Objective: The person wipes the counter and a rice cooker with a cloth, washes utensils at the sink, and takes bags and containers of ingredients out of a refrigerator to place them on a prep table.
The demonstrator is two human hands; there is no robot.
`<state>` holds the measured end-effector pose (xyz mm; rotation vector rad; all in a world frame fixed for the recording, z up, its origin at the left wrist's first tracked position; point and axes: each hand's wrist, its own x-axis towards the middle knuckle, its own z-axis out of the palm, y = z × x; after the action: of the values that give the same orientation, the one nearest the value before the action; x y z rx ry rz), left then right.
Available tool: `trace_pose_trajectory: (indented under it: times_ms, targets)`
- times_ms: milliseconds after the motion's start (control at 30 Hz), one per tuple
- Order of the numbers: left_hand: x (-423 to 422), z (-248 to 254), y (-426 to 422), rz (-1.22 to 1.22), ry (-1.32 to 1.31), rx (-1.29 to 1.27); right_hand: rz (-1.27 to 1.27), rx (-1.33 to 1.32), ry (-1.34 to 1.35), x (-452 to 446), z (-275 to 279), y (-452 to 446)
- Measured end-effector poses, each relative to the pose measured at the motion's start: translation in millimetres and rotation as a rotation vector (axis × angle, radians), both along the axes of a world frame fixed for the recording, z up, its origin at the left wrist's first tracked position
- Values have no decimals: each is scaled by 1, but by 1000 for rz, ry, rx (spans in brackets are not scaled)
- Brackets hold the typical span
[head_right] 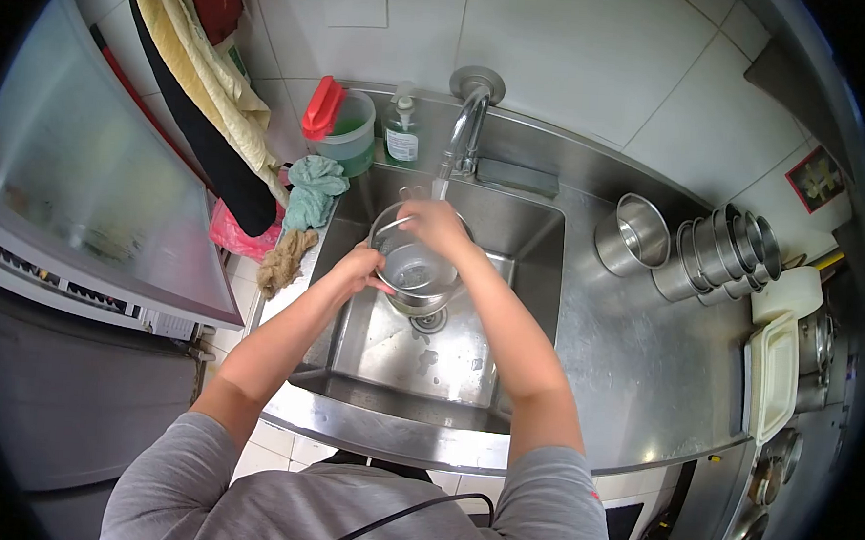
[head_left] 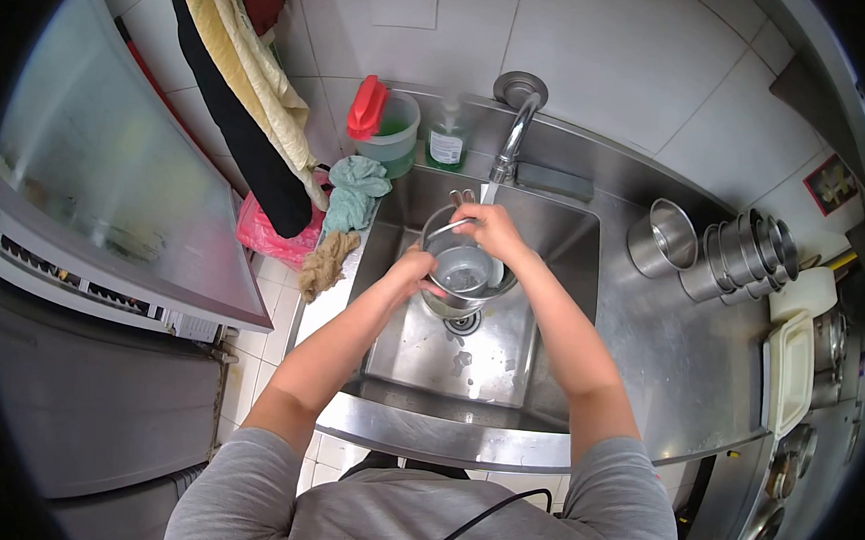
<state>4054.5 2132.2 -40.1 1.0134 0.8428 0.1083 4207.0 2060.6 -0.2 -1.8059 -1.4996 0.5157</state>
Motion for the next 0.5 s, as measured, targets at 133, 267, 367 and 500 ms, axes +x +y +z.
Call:
trace_pose_trajectory:
  times_ms: [133,267,367,500]
  targets:
    - [-2,-4,1,18,-8,-3,-97,78,18,5,12,-14]
    - [1,-12,-2,41,37,29,-76,-70,-26,8,3,-19]
    - [1,-11,-4,73,-11,-9,-157,-124,-173,13,3,-23]
    - [6,-22,1,36,-59,-128,-440,-368,-269,33,8,-20]
